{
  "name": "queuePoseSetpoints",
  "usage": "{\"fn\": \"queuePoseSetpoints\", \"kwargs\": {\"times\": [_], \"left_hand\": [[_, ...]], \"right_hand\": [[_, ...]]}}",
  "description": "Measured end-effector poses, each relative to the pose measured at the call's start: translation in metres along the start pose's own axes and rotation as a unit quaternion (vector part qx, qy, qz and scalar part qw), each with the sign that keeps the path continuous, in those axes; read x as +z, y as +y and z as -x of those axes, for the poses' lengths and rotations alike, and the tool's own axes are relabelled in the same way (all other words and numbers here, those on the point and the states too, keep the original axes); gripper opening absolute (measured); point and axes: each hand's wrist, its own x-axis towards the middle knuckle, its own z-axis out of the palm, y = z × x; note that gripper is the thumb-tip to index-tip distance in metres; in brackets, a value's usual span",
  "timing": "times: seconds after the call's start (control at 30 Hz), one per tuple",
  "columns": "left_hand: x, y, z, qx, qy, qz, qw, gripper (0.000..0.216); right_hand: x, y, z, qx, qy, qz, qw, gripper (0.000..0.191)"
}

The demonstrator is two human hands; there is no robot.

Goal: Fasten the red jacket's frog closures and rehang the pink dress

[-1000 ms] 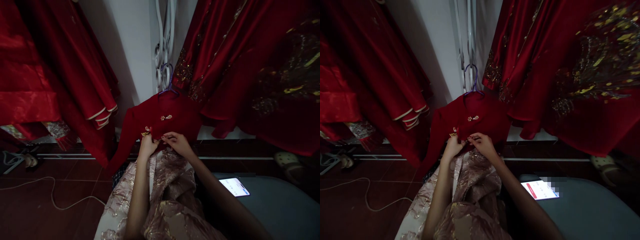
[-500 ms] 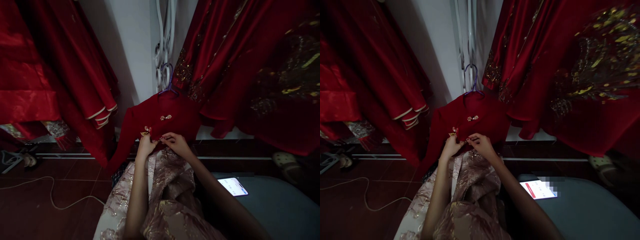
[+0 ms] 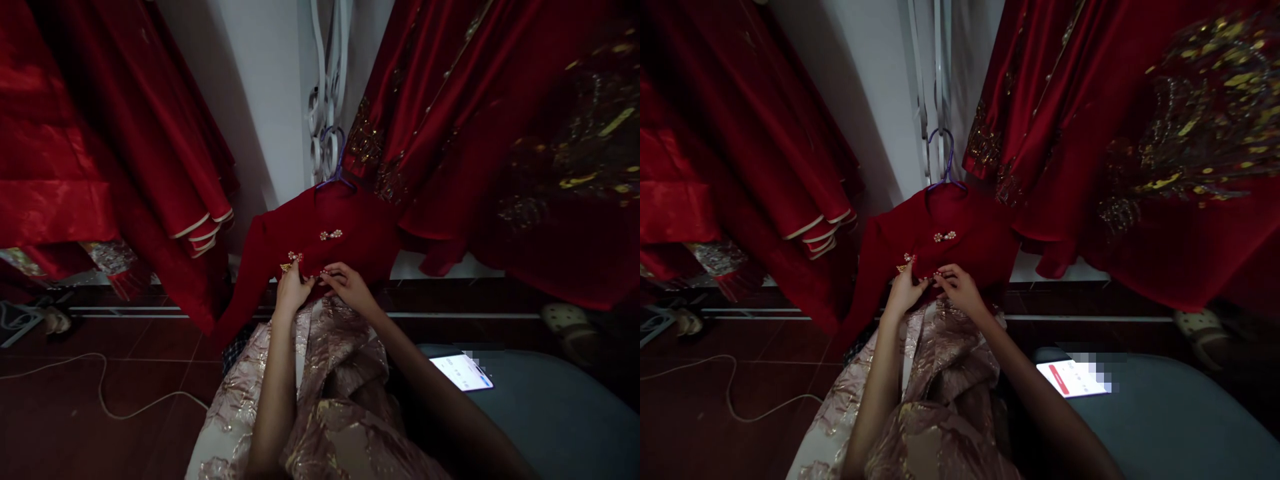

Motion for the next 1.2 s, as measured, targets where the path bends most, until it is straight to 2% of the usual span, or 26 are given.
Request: {"fn": "queuePoseSetpoints", "kwargs": {"times": [0.13, 0.33, 0.57, 0.77, 0.9, 1.2], "left_hand": [[-0.002, -0.002, 0.001, 0.016, -0.026, -0.014, 0.999, 0.043], [-0.005, -0.001, 0.003, 0.007, -0.031, -0.050, 0.998, 0.028], [-0.010, 0.000, 0.005, 0.043, -0.073, 0.048, 0.995, 0.030], [-0.005, -0.007, 0.003, 0.018, -0.098, 0.120, 0.988, 0.021], [-0.002, -0.011, 0.002, -0.008, -0.082, 0.107, 0.991, 0.018], [-0.005, -0.011, 0.001, -0.012, -0.078, 0.128, 0.989, 0.018]], "right_hand": [[0.003, 0.001, 0.001, -0.007, -0.008, 0.007, 1.000, 0.033], [0.001, 0.000, 0.001, -0.020, -0.027, 0.055, 0.998, 0.030], [0.002, -0.004, 0.004, -0.099, 0.019, 0.186, 0.977, 0.019], [-0.003, -0.011, 0.004, -0.105, 0.007, 0.195, 0.975, 0.021], [-0.003, -0.015, 0.004, -0.099, -0.008, 0.191, 0.977, 0.023], [-0.002, -0.019, 0.006, -0.100, 0.006, 0.224, 0.969, 0.021]]}}
